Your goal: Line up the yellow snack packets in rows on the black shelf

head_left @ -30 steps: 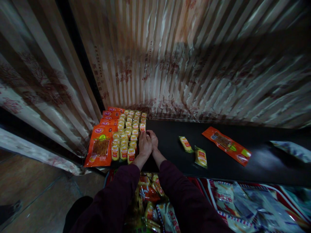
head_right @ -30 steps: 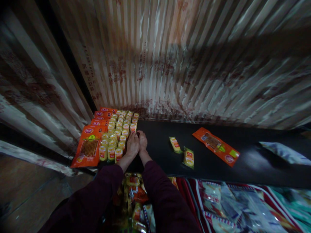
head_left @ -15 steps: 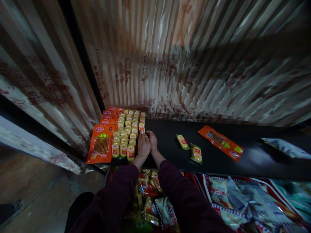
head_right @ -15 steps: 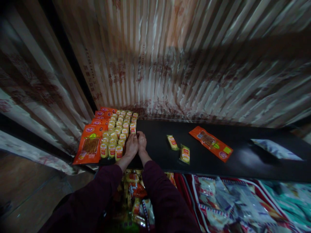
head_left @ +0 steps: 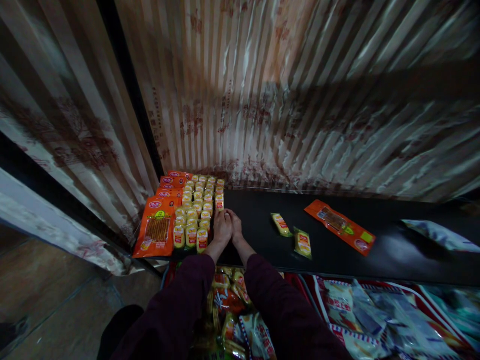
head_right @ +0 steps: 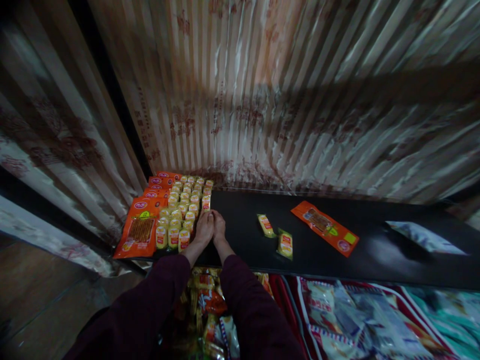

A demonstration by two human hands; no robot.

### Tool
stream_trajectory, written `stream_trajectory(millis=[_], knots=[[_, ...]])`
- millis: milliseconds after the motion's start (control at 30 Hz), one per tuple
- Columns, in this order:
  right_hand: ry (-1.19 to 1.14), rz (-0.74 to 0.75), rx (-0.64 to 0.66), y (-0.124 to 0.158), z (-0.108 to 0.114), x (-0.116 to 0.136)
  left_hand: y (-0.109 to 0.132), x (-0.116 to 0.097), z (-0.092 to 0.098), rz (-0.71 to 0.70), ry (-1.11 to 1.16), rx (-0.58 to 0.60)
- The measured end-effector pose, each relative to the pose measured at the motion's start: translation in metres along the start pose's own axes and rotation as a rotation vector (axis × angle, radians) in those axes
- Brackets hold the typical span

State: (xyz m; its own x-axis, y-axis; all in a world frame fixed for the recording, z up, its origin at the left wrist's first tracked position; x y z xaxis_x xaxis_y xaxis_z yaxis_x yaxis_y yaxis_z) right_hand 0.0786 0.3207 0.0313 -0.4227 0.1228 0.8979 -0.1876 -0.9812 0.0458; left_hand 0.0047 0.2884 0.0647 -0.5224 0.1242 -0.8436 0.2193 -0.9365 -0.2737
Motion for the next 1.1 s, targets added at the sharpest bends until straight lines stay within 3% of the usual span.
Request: stream_trajectory(millis=[400, 700, 1100], knots=[[0.033, 0.060, -0.021, -0.007, -0.006, 0.001, -0.010, 0.006, 0.002, -0.067, -0.006, 0.042], [0.118, 0.073, -0.028, -0.007, -0.005, -0.001, -0.004, 0.007, -0.001, -0.041, 0.024, 0.000], [0.148, 0.022, -0.054, 0.008, 0.004, 0.000, 0.009, -0.005, 0.009, -0.078, -0.072, 0.043]])
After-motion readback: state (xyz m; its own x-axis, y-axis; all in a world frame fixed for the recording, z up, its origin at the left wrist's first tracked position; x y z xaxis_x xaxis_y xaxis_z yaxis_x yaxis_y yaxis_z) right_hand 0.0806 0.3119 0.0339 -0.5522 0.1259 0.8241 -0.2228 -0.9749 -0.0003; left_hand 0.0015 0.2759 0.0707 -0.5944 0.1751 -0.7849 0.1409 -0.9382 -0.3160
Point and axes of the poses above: each hand's wrist, its own y-axis away from the middle knuckle, its own z-axis out of the back of the hand, x = y × z, the point moved 4 cm from there along -y, towards the middle knuckle, and after that the axes turned 15 degrees about -z, right-handed, at the moved point
